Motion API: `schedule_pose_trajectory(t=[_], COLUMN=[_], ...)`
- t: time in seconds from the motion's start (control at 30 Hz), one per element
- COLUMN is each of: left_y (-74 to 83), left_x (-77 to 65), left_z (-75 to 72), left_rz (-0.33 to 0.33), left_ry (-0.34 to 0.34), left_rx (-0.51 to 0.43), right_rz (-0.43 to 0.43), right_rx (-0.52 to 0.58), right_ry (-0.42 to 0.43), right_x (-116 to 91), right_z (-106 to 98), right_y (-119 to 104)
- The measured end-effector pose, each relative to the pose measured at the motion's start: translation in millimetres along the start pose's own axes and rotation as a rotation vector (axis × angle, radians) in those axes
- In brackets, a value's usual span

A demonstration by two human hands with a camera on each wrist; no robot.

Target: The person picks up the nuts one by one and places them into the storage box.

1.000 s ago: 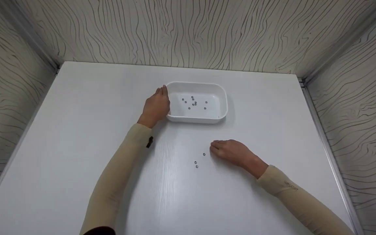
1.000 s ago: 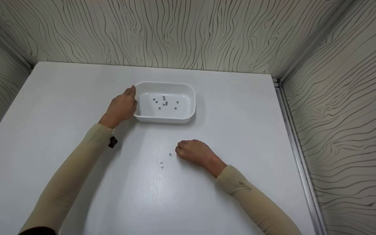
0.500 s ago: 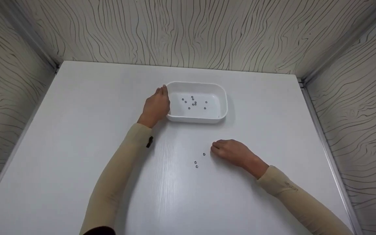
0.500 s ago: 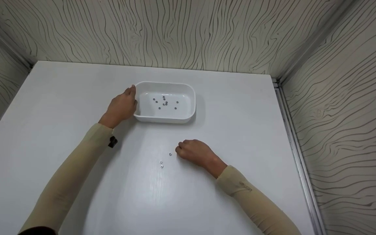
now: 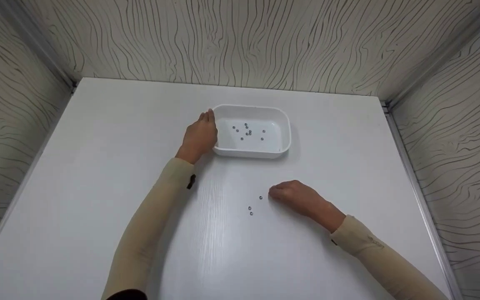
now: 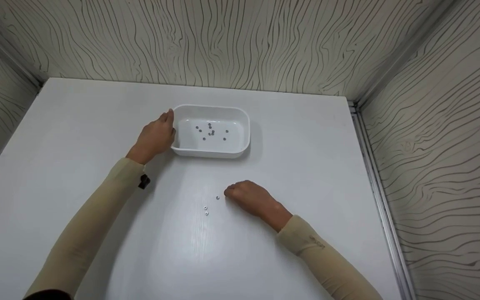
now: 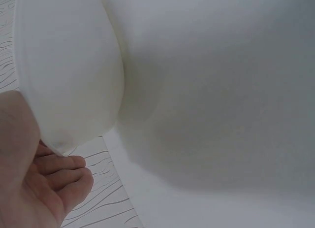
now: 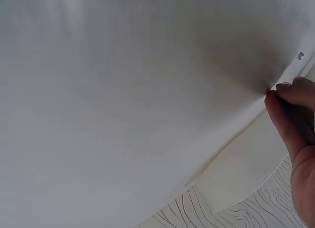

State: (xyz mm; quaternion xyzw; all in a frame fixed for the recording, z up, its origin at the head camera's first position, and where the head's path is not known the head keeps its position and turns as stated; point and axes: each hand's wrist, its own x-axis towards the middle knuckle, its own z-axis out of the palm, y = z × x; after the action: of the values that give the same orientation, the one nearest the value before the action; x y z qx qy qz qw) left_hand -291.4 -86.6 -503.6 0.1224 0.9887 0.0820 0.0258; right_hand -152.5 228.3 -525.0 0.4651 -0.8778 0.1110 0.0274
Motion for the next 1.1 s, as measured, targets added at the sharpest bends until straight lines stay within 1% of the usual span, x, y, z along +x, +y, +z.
schedule_pose_trajectory(t=[0.07, 0.13, 0.27, 0.43, 0.5, 0.6, 0.7, 0.8, 0.87, 0.97, 1.1], left_y=[-0.3, -0.5, -0.8, -0.8, -0.7, -0.8, -0.8, -0.5, -0.2, 0.4, 1.6], left_x=[0.1, 0.2, 0.2, 0.0, -0.3, -0.7, -0.6, -0.8, -0.8, -0.9, -1.0], left_z=[0.3, 0.9, 2.1, 2.5, 2.1, 1.2, -0.1, -1.0, -0.8, -0.3, -0.2], left_rz=[0.006, 0.01, 0.007, 0.003, 0.002, -0.002, -0.005, -0.007, -0.01, -0.02, -0.025], left_ry=[0.009, 0.017, 0.028, 0.035, 0.033, 0.029, 0.025, 0.023, 0.02, 0.011, 0.005], left_rx=[0.008, 0.013, 0.015, 0.003, -0.001, -0.008, -0.018, -0.022, -0.022, -0.027, -0.036], right_rz=[0.036, 0.068, 0.112, 0.146, 0.176, 0.243, 0.332, 0.418, 0.456, 0.489, 0.522], right_rx=[0.122, 0.218, 0.338, 0.438, 0.483, 0.572, 0.688, 0.831, 0.916, 0.98, 0.997], right_ry=[0.017, 0.03, 0.071, 0.194, 0.248, 0.33, 0.409, 0.486, 0.531, 0.581, 0.618], right_x=[0.7, 2.1, 5.4, 12.4, 15.5, 20.0, 24.3, 29.3, 32.9, 38.8, 46.2], right_z=[-2.3, -6.1, -16.0, -32.9, -40.5, -52.1, -62.9, -72.3, -76.8, -80.6, -80.9], right_y=[-1.3, -3.2, -7.8, -13.5, -15.8, -18.6, -19.5, -17.8, -15.4, -11.2, -4.7])
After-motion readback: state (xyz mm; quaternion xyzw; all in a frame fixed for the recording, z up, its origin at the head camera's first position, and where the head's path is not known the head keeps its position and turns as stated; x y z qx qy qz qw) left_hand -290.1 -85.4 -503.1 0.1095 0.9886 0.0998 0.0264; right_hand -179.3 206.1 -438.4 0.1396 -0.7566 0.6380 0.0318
